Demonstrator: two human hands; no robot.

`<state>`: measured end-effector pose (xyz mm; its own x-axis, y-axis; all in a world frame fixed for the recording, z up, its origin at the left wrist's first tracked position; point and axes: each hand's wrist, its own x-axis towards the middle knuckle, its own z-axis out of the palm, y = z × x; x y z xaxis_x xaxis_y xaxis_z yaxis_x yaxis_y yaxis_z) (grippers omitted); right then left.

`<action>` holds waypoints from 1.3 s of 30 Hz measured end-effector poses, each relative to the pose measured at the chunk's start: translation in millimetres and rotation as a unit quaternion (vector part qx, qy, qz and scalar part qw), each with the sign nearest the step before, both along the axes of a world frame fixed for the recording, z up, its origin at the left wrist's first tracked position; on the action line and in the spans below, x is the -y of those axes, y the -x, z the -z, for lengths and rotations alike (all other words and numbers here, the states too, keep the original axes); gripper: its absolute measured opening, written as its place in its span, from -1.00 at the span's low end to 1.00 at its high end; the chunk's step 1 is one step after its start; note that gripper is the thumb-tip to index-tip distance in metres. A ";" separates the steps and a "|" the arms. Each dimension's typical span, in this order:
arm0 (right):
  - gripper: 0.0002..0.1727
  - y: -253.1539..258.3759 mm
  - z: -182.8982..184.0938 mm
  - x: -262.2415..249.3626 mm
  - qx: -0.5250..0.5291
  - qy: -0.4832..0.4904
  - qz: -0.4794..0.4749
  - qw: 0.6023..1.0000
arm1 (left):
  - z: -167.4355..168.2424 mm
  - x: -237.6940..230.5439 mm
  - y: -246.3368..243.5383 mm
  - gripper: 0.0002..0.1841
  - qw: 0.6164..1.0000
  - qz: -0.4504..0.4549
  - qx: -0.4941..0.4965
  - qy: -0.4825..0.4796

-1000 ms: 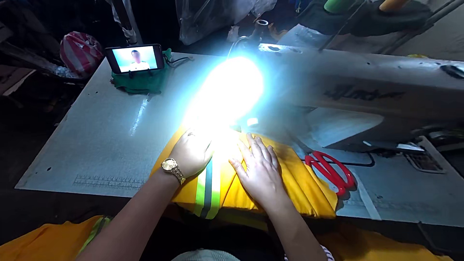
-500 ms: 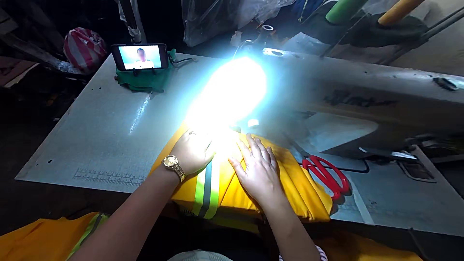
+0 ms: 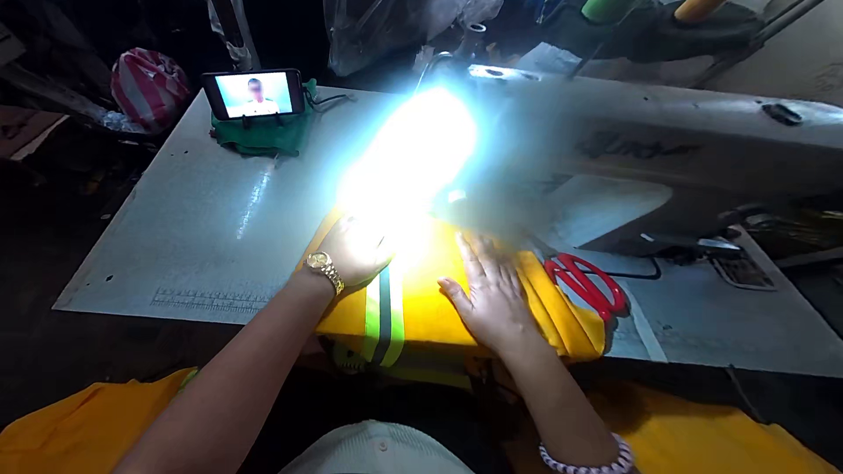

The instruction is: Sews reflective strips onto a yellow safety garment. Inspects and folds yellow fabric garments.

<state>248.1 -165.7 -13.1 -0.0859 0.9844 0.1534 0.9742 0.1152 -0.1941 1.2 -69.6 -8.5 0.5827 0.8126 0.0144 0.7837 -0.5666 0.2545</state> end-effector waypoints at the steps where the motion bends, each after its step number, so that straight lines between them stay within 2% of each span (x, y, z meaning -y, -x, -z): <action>1: -0.01 -8.6 0.1 5.2 0.007 0.010 -0.003 1.000 | 0.9 -0.9 0.7 -0.20 1.000 0.007 -0.003 -0.005; 4: -0.06 -25.5 -1.1 19.0 0.029 -0.005 0.000 1.000 | -4.5 1.9 0.8 -0.13 0.999 0.003 -0.035 0.013; 6: -0.18 -20.5 -4.3 29.6 0.008 -0.049 -0.015 0.999 | -9.0 17.5 -0.8 -0.12 0.999 -0.009 -0.052 0.010; 9: -0.46 10.8 -0.4 50.8 -0.044 -0.124 -0.094 0.987 | -7.6 65.8 -1.1 -0.24 0.999 -0.013 -0.037 -0.029; 12: -0.60 43.2 10.4 73.7 -0.085 -0.126 -0.150 0.977 | 5.7 112.3 5.4 -0.38 0.997 -0.004 0.017 -0.076; 15: -0.64 51.1 21.1 88.1 -0.091 -0.132 -0.161 0.974 | 21.3 148.2 7.2 -0.69 0.980 -0.005 0.119 -0.161; 22: -0.66 47.1 19.9 97.6 -0.087 -0.137 -0.164 0.973 | 33.1 177.2 -0.9 -0.71 0.961 -0.073 0.141 -0.225; 28: -0.66 51.1 16.6 77.0 -0.077 -0.131 -0.150 0.977 | 32.0 164.0 -5.8 -0.67 0.967 -0.098 0.137 -0.192; 35: -0.63 49.7 10.9 7.1 -0.067 -0.111 -0.139 0.982 | 9.8 97.1 -0.5 -0.56 0.990 -0.062 0.114 -0.055; 39: -0.62 47.3 6.1 -28.6 -0.055 -0.115 -0.147 0.981 | -1.0 59.5 -3.1 -0.55 0.994 -0.048 0.088 -0.033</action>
